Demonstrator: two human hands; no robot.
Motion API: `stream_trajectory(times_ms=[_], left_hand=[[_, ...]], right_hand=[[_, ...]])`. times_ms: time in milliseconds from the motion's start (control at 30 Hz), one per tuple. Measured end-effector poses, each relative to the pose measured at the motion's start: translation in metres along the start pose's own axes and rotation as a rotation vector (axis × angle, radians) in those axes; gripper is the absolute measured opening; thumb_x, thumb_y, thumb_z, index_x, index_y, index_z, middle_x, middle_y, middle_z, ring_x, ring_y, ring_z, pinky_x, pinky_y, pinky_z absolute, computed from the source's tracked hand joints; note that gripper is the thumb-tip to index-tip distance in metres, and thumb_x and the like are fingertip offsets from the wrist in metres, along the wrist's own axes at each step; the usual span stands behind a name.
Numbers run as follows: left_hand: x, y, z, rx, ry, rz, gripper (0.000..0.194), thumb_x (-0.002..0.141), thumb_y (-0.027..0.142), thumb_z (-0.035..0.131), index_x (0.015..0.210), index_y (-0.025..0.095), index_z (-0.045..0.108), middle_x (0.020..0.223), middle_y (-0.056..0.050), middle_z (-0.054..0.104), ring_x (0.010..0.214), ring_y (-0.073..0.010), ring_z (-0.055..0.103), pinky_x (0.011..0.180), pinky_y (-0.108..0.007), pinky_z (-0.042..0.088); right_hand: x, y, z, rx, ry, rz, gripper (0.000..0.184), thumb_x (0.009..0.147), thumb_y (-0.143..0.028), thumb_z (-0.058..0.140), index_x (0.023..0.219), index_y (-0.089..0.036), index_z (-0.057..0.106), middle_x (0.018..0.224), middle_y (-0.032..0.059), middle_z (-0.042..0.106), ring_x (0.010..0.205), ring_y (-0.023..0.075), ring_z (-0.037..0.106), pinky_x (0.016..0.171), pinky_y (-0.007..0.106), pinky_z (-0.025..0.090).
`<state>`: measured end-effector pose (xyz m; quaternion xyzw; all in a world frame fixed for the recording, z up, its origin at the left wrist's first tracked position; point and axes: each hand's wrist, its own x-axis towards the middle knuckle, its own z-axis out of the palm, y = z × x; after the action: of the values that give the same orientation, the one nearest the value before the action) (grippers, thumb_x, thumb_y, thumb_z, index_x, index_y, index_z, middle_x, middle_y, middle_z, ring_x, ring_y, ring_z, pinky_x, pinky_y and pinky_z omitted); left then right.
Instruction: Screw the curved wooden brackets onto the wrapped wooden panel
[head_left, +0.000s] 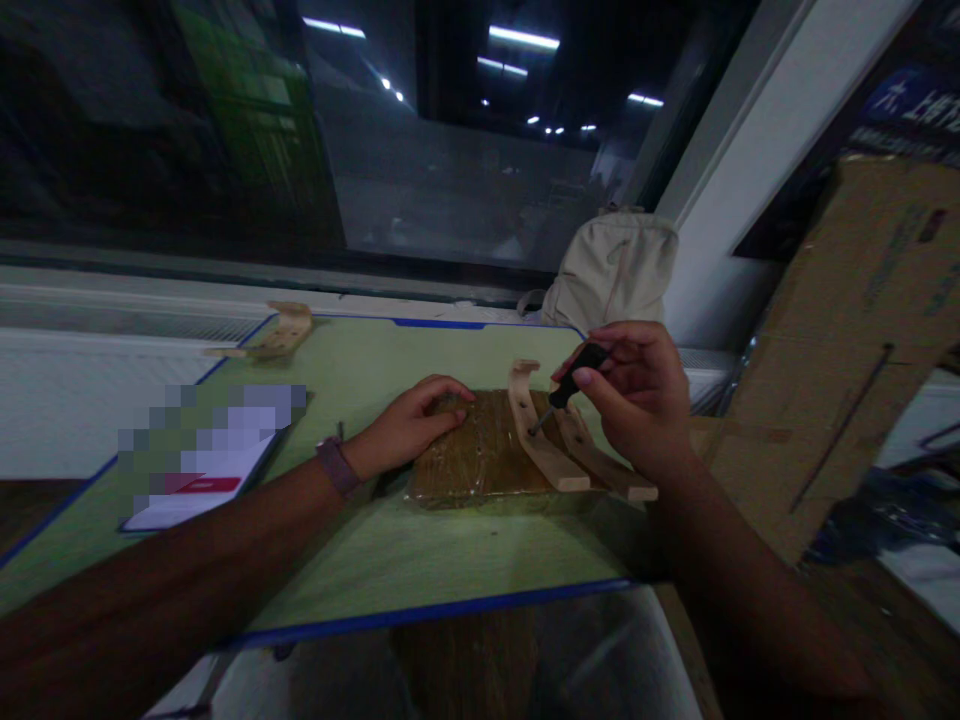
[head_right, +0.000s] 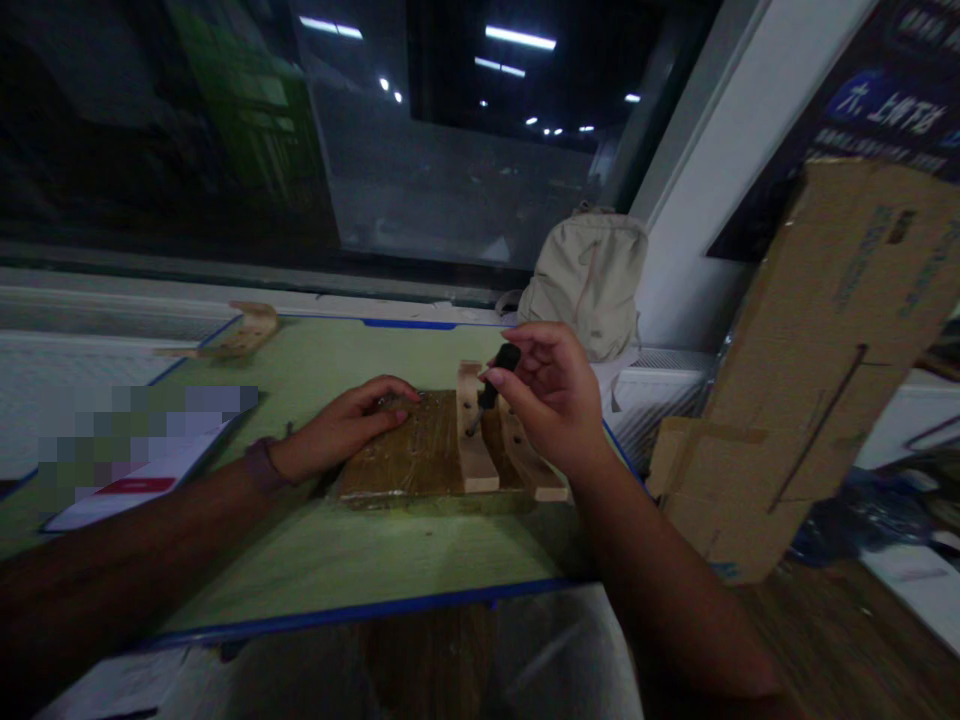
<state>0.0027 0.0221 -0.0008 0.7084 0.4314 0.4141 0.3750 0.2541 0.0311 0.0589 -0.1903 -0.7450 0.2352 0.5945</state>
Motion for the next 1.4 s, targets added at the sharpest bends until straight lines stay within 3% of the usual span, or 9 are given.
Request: stream_trajectory(times_ms=[100, 233, 333, 400, 600, 800, 1033, 1267, 1400], left_hand=[[0.000, 0.001, 0.000, 0.004, 0.001, -0.002, 0.018, 0.086, 0.027, 0.061, 0.102, 0.019, 0.066, 0.102, -0.005, 0.064, 0.097, -0.0222, 0.059, 0.092, -0.040, 0.046], [0.000, 0.000, 0.000, 0.003, 0.008, 0.006, 0.017, 0.086, 0.027, 0.062, 0.100, 0.019, 0.066, 0.101, -0.005, 0.066, 0.097, -0.0226, 0.060, 0.092, -0.041, 0.046], [0.000, 0.000, 0.000, 0.003, 0.003, 0.003, 0.017, 0.087, 0.027, 0.062, 0.102, 0.020, 0.066, 0.102, -0.005, 0.067, 0.098, -0.0228, 0.060, 0.093, -0.040, 0.046], [-0.001, 0.000, -0.001, 0.008, 0.004, 0.002, 0.017, 0.088, 0.027, 0.061, 0.102, 0.020, 0.067, 0.103, -0.005, 0.067, 0.099, -0.0230, 0.060, 0.093, -0.040, 0.046], [0.000, -0.001, 0.000, 0.006, 0.014, 0.006, 0.016, 0.087, 0.026, 0.062, 0.101, 0.020, 0.067, 0.102, -0.005, 0.067, 0.099, -0.0232, 0.061, 0.093, -0.040, 0.047], [0.000, 0.000, 0.000, 0.007, 0.011, 0.011, 0.018, 0.086, 0.027, 0.061, 0.101, 0.020, 0.067, 0.101, -0.005, 0.066, 0.098, -0.0231, 0.060, 0.092, -0.040, 0.046], [0.000, -0.001, 0.000, 0.007, 0.004, 0.019, 0.019, 0.087, 0.031, 0.061, 0.101, 0.019, 0.067, 0.103, -0.005, 0.065, 0.099, -0.0235, 0.060, 0.092, -0.040, 0.046], [0.000, 0.001, 0.000, 0.019, -0.007, 0.015, 0.019, 0.087, 0.028, 0.061, 0.103, 0.019, 0.066, 0.104, -0.005, 0.065, 0.099, -0.0232, 0.060, 0.092, -0.039, 0.045], [0.000, -0.001, -0.001, 0.009, -0.005, 0.013, 0.019, 0.088, 0.029, 0.061, 0.103, 0.020, 0.066, 0.104, -0.005, 0.065, 0.099, -0.0228, 0.060, 0.091, -0.039, 0.046]], right_hand=[[0.000, 0.004, -0.005, -0.179, 0.063, -0.057, 0.025, 0.080, -0.027, 0.079, 0.101, -0.024, 0.065, 0.085, 0.0002, 0.065, 0.073, 0.0136, 0.065, 0.063, 0.025, 0.058], [-0.002, -0.001, -0.007, -0.093, -0.156, -0.012, 0.036, 0.094, -0.042, 0.061, 0.126, -0.026, 0.062, 0.104, 0.0063, 0.067, 0.092, 0.0188, 0.068, 0.078, 0.034, 0.060], [-0.001, -0.005, -0.004, 0.025, -0.263, 0.025, 0.043, 0.100, -0.040, 0.051, 0.142, -0.029, 0.050, 0.114, 0.0067, 0.069, 0.102, 0.0196, 0.070, 0.089, 0.038, 0.060], [-0.001, -0.004, -0.002, 0.036, -0.242, 0.029, 0.039, 0.099, -0.033, 0.055, 0.137, -0.029, 0.054, 0.105, 0.0046, 0.071, 0.095, 0.0178, 0.072, 0.086, 0.036, 0.061], [-0.004, 0.003, -0.004, -0.100, 0.040, 0.011, 0.034, 0.078, -0.026, 0.082, 0.107, -0.026, 0.065, 0.086, -0.0013, 0.068, 0.072, 0.0137, 0.071, 0.067, 0.027, 0.062], [-0.004, -0.007, 0.002, 0.062, -0.183, 0.032, 0.027, 0.097, -0.030, 0.059, 0.124, -0.028, 0.063, 0.113, 0.0059, 0.073, 0.103, 0.0187, 0.073, 0.090, 0.037, 0.063], [0.000, 0.008, -0.004, -0.051, 0.051, 0.072, 0.032, 0.079, -0.023, 0.081, 0.105, -0.025, 0.063, 0.088, -0.0015, 0.069, 0.077, 0.0124, 0.071, 0.069, 0.024, 0.063], [0.000, -0.006, 0.000, 0.118, -0.153, 0.053, 0.019, 0.095, -0.030, 0.061, 0.114, -0.027, 0.064, 0.109, 0.0045, 0.072, 0.100, 0.0175, 0.074, 0.090, 0.038, 0.063], [0.000, 0.000, -0.001, 0.039, -0.046, 0.059, 0.023, 0.088, -0.026, 0.071, 0.110, -0.025, 0.063, 0.091, -0.0001, 0.071, 0.079, 0.0133, 0.073, 0.073, 0.029, 0.064]])
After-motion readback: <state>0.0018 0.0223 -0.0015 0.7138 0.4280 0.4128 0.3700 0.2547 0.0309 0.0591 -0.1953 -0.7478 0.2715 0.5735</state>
